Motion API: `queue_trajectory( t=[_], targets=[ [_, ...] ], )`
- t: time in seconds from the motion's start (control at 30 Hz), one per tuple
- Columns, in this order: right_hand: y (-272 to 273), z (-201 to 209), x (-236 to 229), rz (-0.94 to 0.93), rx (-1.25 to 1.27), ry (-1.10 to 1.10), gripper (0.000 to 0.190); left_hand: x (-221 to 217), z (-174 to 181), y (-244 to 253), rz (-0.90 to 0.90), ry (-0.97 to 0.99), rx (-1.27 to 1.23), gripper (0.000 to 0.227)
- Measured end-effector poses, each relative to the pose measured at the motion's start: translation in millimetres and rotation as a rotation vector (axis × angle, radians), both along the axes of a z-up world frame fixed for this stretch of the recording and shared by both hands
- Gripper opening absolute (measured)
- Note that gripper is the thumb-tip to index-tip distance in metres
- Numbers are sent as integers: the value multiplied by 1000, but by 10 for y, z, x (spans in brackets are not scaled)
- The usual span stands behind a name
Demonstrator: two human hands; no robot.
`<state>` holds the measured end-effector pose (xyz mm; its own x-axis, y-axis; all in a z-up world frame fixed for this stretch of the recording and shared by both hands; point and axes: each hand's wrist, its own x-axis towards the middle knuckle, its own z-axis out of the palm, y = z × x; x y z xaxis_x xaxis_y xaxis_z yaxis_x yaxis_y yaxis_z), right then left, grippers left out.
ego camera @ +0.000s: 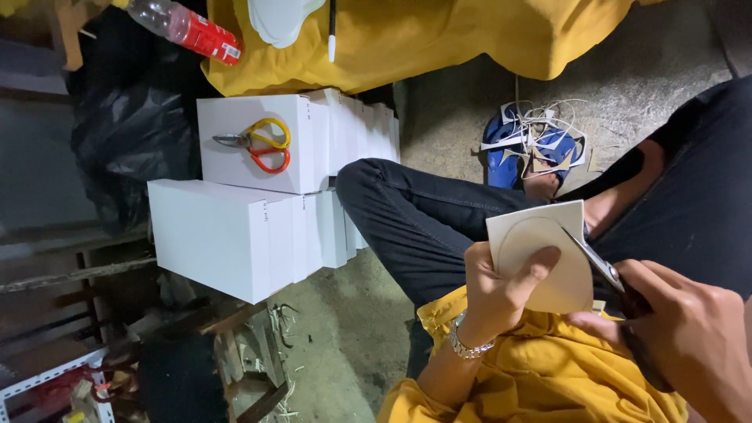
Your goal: The person sits on the floor and uses scissors to cut white foam pieces into curved shapes. They repeatedly pick up foam sheets, trim the edges, and place the finished pieces on a nearby table.
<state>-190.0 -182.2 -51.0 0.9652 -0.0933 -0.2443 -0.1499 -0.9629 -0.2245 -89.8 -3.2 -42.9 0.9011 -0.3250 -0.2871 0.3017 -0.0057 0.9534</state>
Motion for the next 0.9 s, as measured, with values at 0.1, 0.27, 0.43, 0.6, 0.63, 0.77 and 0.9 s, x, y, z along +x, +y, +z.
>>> queue_trajectory(
  t=[0.1,0.27,0.43,0.6,0.63,0.77,0.9],
  targets=[
    [-7,8,1,72,-113,86,70,-3,9,30,0,43,0,32],
    [0,100,18,19,22,-77,68,-79,-120,71,-2,106,-85,32],
    [-27,94,42,35,49,-81,68,-23,-48,94,-75,51,45,28],
    [-22,165,69,74,-29,-44,71,35,-12,177,-169,-8,71,35],
    [-23,175,70,60,14,-70,69,40,-25,197,-192,-27,41,32],
    [-19,51,-10,-43,152,-104,66,57,-187,229,-235,-110,-120,32],
    [-46,29,-17,-55,211,-103,65,97,22,202,-164,-42,9,26]
  ],
)
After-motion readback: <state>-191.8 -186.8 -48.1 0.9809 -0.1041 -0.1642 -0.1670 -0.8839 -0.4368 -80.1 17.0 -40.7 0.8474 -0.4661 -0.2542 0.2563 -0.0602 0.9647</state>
